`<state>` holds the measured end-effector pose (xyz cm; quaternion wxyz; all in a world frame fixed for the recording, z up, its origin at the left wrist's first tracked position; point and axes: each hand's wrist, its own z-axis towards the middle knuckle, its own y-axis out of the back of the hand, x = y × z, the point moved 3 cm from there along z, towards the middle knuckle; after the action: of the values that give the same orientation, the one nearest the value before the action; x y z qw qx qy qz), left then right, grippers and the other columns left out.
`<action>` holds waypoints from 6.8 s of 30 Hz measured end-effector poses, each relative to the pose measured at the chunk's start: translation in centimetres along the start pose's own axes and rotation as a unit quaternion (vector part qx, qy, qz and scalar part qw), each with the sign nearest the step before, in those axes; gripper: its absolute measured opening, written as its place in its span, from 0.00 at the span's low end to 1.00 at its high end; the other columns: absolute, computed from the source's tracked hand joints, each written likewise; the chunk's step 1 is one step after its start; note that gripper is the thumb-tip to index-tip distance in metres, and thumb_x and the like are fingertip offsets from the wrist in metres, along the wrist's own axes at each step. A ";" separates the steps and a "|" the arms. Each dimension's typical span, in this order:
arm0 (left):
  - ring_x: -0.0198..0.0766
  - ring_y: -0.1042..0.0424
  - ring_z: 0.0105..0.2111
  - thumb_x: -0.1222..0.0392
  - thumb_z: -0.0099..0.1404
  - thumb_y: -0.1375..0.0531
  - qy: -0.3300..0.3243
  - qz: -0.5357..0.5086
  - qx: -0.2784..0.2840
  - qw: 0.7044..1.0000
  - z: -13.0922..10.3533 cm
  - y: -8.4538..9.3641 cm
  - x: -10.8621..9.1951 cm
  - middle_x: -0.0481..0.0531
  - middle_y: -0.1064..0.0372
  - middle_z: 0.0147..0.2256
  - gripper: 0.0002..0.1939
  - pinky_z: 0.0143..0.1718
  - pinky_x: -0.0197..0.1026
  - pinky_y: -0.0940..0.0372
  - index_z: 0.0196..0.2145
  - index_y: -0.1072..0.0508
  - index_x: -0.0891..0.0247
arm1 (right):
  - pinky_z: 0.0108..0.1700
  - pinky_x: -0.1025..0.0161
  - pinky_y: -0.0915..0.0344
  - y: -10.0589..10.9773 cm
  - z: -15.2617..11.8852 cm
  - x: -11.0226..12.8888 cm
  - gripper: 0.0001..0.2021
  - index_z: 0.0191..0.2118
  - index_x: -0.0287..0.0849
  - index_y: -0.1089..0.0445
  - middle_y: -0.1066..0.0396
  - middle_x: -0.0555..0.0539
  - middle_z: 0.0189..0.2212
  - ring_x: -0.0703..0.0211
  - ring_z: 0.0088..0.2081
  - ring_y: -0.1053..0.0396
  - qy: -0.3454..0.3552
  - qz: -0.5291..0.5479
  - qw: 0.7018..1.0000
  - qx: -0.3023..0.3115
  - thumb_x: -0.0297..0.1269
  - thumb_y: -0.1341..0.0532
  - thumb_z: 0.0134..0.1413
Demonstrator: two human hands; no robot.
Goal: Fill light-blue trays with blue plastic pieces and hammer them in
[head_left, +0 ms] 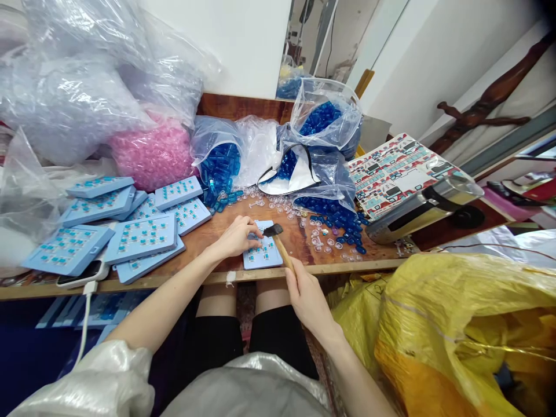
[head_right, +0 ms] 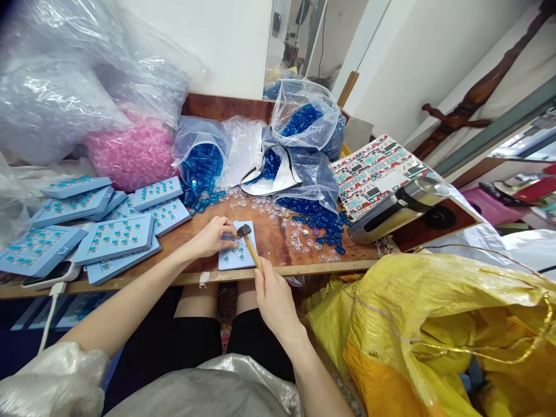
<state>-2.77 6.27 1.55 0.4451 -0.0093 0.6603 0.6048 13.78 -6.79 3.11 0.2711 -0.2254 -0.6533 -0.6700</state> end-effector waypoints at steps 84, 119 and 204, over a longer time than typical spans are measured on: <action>0.38 0.34 0.36 0.58 0.62 0.48 -0.067 0.063 -0.011 0.996 -0.5 0.9 -2.8 0.52 0.33 0.33 0.09 0.39 0.40 0.39 0.32 0.31 0.64 | 0.32 0.64 0.36 0.5 -1.7 -2.9 0.19 0.49 0.36 0.38 0.29 0.45 0.28 0.57 0.30 0.31 -0.057 0.017 0.996 -0.064 0.40 0.57 0.60; 0.40 0.32 0.32 0.61 0.61 0.50 0.060 0.178 -0.035 0.982 5.8 1.7 5.6 0.54 0.31 0.31 0.10 0.37 0.40 0.37 0.36 0.31 0.65 | 0.29 0.64 0.39 0.6 -1.5 -5.1 0.18 0.43 0.39 0.35 0.33 0.48 0.23 0.59 0.25 0.35 -0.089 0.060 0.992 -0.062 0.45 0.56 0.60; 0.34 0.33 0.33 0.59 0.62 0.46 0.035 -0.050 -0.150 0.987 -4.7 -0.8 -0.7 0.50 0.34 0.31 0.07 0.37 0.37 0.37 0.31 0.31 0.64 | 0.37 0.66 0.36 -0.7 -1.1 0.6 0.15 0.49 0.39 0.38 0.29 0.46 0.33 0.60 0.33 0.31 0.033 0.067 0.997 -0.001 0.36 0.54 0.61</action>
<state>-4.57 1.85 0.73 0.4451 -0.1299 0.5761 0.6731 12.97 -7.95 2.92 0.3364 -0.2467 -0.6266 -0.6583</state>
